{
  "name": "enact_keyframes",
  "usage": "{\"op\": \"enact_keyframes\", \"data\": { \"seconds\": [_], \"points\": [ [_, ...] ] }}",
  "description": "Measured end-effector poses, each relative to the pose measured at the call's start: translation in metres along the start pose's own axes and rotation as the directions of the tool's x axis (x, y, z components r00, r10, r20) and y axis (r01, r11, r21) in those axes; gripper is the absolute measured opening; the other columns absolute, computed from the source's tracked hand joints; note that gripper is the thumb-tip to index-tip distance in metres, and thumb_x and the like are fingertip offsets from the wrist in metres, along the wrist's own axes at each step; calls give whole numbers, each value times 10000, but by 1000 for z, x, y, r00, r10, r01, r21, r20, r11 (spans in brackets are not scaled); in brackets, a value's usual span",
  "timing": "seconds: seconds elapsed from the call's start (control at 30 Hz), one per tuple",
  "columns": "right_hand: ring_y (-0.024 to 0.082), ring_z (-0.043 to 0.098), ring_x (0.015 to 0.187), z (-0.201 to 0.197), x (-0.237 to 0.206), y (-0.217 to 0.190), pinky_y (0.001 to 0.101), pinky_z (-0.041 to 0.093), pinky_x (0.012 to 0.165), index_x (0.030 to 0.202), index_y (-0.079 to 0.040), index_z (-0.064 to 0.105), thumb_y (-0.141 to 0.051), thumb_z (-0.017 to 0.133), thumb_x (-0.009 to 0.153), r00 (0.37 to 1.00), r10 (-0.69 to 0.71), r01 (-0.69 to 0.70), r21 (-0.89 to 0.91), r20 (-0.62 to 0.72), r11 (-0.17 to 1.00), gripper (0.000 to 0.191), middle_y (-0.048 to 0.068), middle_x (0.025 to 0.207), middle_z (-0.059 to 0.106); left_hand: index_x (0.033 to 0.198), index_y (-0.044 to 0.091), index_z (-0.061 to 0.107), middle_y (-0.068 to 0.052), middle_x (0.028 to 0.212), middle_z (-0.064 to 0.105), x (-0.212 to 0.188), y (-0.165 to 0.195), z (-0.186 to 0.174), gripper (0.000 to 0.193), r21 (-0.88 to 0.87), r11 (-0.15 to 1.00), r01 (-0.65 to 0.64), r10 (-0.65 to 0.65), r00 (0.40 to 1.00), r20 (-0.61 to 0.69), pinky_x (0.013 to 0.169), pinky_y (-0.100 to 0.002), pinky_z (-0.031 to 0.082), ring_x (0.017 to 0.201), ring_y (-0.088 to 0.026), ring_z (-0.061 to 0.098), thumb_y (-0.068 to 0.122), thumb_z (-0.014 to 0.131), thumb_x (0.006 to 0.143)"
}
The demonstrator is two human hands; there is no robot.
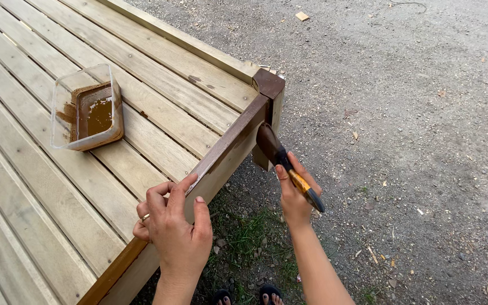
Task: The person applies a brown wood stain to the edges and side panels of a wooden bed frame using a foam brush. They repeatedly dip the brush into a plastic container of stain and work along the frame's perimeter, covering the top edge, side rails, and leg areas.
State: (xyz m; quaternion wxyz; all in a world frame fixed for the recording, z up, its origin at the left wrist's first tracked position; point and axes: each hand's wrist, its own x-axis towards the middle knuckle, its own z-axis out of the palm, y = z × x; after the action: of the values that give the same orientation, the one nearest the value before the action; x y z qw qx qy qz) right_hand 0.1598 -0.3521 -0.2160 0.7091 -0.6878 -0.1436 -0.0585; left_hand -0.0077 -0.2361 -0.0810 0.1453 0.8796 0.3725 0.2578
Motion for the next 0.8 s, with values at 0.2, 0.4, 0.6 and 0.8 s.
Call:
{"op": "enact_keyframes", "data": {
  "seconds": [0.2,0.4,0.6,0.8],
  "points": [
    [122,714,877,14,20,18,242,576,753,1303,-41,709,-222,784,942,999,28,-28,1,-44,1000,410,129,1022,776,1216,239,728,-30,1109,501,-1,-2,2,381,1,1000,-11,11,1000,-11,889,-501,219,1109,-261,412,219,643,845],
    [206,733,1103,8,-41,-8,296,589,961,1282,-65,707,-101,789,931,972,-186,179,58,141,982,363,173,1204,750,1223,238,725,-45,1104,494,4,1,9,377,-25,1000,0,0,1000,-6,893,-502,228,1092,-244,417,218,648,854],
    [217,760,1105,-8,-41,-10,327,625,956,1237,-56,730,-104,818,888,956,-155,119,152,250,981,363,173,1245,754,1234,211,723,-45,1097,476,9,8,16,373,-32,999,-36,36,999,-3,919,-510,222,1093,-250,404,212,639,870],
    [172,700,909,3,16,26,283,568,803,1303,-29,717,-185,797,910,986,163,-163,6,-14,987,431,169,1058,776,1219,223,728,-34,1091,471,7,11,16,366,-41,999,-7,8,1000,22,917,-512,218,1080,-239,412,212,641,863]
  ]
}}
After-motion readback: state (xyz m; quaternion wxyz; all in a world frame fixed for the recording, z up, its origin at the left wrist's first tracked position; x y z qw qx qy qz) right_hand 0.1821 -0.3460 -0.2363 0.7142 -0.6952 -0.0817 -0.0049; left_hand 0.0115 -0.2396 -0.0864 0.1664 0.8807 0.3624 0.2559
